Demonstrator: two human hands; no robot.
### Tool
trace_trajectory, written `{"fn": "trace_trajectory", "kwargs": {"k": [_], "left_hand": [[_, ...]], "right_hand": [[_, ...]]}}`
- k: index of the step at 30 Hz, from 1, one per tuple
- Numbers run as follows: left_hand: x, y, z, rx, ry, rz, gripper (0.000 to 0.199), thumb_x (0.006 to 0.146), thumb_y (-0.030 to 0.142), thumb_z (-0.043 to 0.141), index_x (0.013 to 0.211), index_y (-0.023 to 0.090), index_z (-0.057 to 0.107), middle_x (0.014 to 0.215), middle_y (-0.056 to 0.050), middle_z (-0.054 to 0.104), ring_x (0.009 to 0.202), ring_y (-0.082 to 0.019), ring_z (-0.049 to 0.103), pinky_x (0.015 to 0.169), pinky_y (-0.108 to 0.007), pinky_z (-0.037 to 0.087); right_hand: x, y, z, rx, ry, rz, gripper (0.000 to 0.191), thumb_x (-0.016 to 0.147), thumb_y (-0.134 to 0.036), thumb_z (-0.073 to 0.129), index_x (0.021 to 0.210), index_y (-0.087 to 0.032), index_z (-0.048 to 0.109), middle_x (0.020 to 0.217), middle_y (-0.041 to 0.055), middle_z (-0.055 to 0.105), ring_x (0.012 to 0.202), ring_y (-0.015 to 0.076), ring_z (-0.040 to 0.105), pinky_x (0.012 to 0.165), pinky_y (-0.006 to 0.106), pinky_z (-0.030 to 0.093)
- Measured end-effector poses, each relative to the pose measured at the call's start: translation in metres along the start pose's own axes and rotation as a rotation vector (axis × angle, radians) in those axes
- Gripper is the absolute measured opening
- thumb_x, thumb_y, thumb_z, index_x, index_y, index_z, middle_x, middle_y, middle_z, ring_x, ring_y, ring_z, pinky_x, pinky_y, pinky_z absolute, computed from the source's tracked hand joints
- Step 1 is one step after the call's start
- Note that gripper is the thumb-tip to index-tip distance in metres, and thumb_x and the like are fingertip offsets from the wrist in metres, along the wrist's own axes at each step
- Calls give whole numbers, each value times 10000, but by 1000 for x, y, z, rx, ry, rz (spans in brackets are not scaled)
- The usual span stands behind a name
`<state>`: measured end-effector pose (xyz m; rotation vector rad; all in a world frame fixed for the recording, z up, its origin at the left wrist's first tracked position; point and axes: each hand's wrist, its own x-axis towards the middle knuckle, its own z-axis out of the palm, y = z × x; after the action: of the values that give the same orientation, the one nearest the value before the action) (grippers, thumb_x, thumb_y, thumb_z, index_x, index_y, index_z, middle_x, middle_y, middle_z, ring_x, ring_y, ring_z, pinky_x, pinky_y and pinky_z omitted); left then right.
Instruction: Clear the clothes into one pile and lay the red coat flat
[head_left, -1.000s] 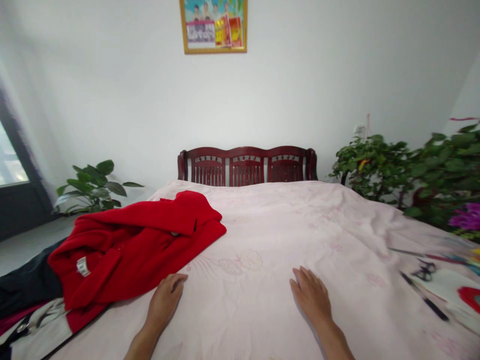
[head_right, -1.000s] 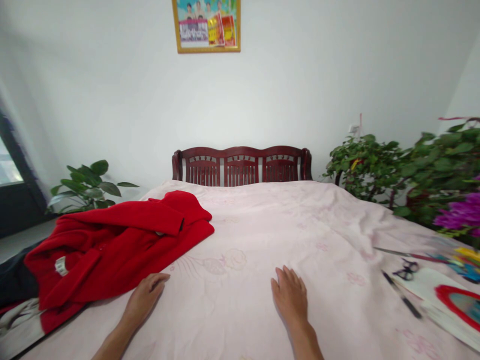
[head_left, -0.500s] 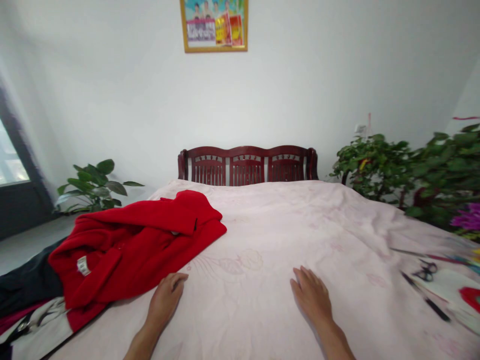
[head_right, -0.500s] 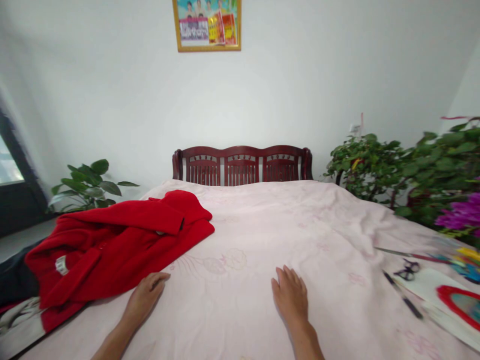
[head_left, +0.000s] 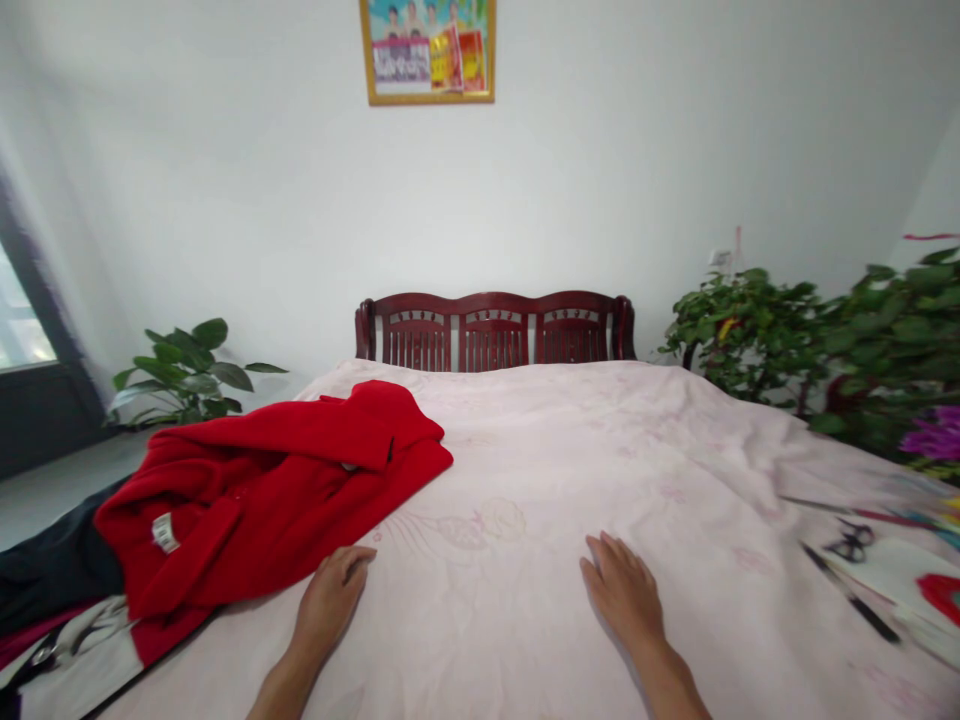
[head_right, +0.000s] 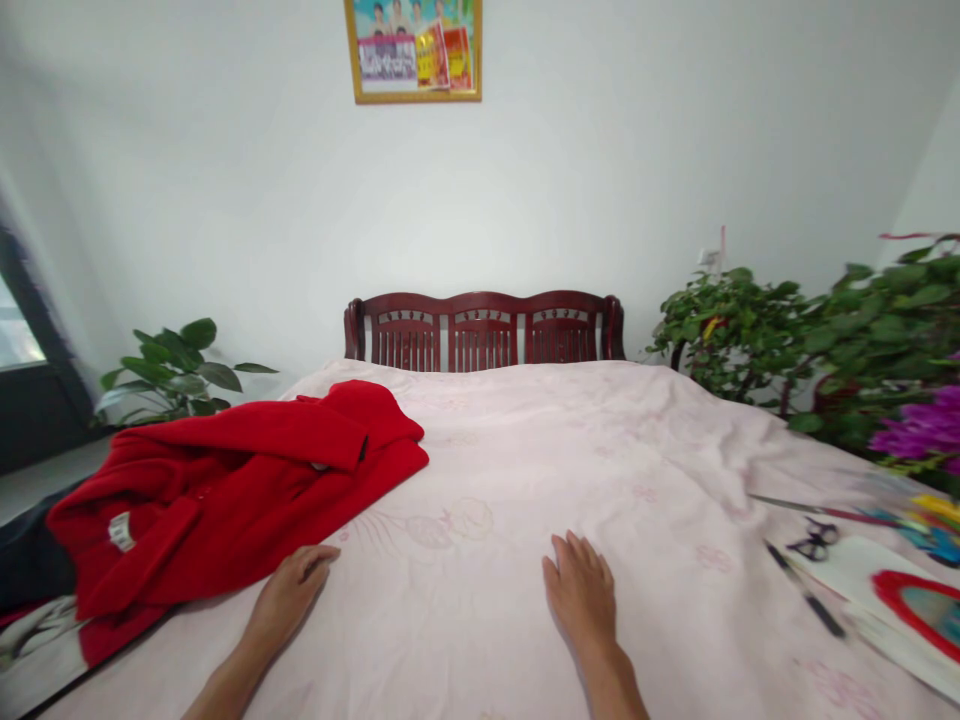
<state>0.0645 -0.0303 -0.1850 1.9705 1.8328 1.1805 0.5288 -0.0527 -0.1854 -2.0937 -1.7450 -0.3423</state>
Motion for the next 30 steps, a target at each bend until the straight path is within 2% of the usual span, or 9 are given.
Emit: {"fn": "trace_trajectory", "kwargs": {"k": [20,30], "left_hand": [[0,3,-1,-4,-14,-13,288,827,281,499,989,235,733,1080,-40,739,1083,-238,647,1032,-398,471],[1,-3,1,14,-8,9,292,834,293,494,993,229,730,1072,-43,736,1071,-234,650,1014,-390,477]], "right_hand": [[0,-1,-4,-16,-24,-5,432,960,-318,414,1301,-190,645,1417,126,590,1341,299,502,1122,475,361],[0,-3,-7,-28,-50,15,434,964,-323,409,1313,-202,637,1429,110,585,1349,290,497,1128,467,356]]}}
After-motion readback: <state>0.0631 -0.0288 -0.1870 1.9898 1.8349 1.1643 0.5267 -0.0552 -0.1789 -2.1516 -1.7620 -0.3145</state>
